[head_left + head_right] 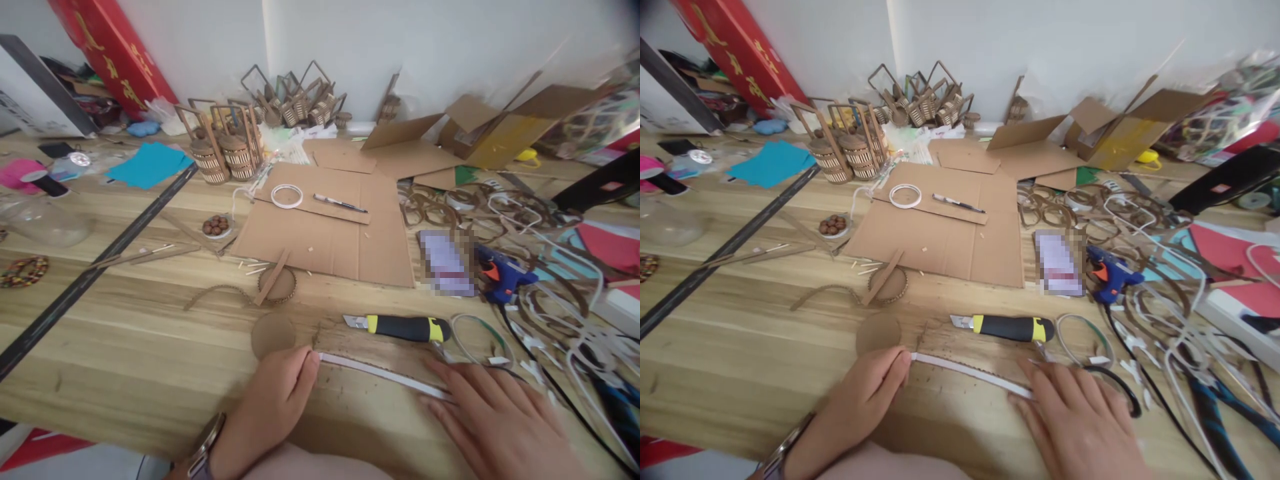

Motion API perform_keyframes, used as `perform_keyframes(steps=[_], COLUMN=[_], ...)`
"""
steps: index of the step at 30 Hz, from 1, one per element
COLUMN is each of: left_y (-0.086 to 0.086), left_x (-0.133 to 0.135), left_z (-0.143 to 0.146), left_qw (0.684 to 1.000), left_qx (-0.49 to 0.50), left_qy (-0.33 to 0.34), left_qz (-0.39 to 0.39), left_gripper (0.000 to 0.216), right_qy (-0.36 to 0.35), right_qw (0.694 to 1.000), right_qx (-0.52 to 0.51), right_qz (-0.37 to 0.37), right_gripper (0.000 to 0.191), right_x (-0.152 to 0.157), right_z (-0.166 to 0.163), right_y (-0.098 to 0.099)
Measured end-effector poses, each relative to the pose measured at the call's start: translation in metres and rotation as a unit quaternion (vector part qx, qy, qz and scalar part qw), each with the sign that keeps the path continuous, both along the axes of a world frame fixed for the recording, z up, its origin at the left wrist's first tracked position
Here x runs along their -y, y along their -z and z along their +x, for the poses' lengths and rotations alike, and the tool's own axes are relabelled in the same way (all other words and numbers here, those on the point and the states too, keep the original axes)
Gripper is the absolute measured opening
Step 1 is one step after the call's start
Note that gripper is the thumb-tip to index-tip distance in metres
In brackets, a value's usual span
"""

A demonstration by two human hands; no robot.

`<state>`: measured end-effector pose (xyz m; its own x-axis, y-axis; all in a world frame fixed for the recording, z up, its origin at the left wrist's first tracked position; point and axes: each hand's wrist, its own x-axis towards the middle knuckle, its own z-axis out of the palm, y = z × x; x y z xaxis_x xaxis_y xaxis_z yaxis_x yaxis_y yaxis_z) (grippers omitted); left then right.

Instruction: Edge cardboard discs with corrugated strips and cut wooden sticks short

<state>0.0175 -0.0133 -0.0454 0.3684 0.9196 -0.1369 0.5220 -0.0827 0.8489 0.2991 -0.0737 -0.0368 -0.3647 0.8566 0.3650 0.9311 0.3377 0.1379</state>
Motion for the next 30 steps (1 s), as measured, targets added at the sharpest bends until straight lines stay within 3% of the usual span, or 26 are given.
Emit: perform_keyframes(steps=[3,5,8,10,13,17,24,30], left_y=[0.001,0.001,0.000,-0.001,0.000,0.004,0.005,0.007], left_x=[0.000,0.000,0.000,-0.001,-0.001,-0.002,-0.002,0.002], left_z=[0.006,0.011,0.015,0.014,0.010,0.005,0.012,0.016], left_qw=[0.999,0.995,0.983,0.976,0.976,0.974,0.950,0.949], left_qx=[0.012,0.039,0.092,0.117,0.127,0.149,0.214,0.208], left_qy=[0.026,0.048,0.063,0.055,0.044,-0.010,-0.031,-0.051], left_qz=[-0.036,-0.080,-0.147,-0.175,-0.170,-0.173,-0.228,-0.231], left_gripper=[0.041,0.043,0.049,0.052,0.051,0.048,0.030,0.023], right_qy=[-0.054,-0.088,-0.105,-0.089,-0.070,-0.064,-0.072,-0.083], right_qw=[0.997,0.989,0.964,0.950,0.934,0.922,0.922,0.928], right_qx=[-0.034,-0.082,-0.185,-0.255,-0.312,-0.336,-0.326,-0.335], right_qz=[-0.031,-0.091,-0.160,-0.160,-0.161,-0.184,-0.198,-0.140], right_gripper=[0.045,0.038,0.028,0.029,0.030,0.025,0.025,0.022], right_x=[-0.013,-0.022,-0.032,-0.035,-0.035,-0.034,-0.033,-0.033], right_z=[-0.033,-0.060,-0.094,-0.107,-0.110,-0.099,-0.099,-0.103], right_y=[-0.008,-0.008,0.000,0.008,0.014,0.004,-0.003,-0.001])
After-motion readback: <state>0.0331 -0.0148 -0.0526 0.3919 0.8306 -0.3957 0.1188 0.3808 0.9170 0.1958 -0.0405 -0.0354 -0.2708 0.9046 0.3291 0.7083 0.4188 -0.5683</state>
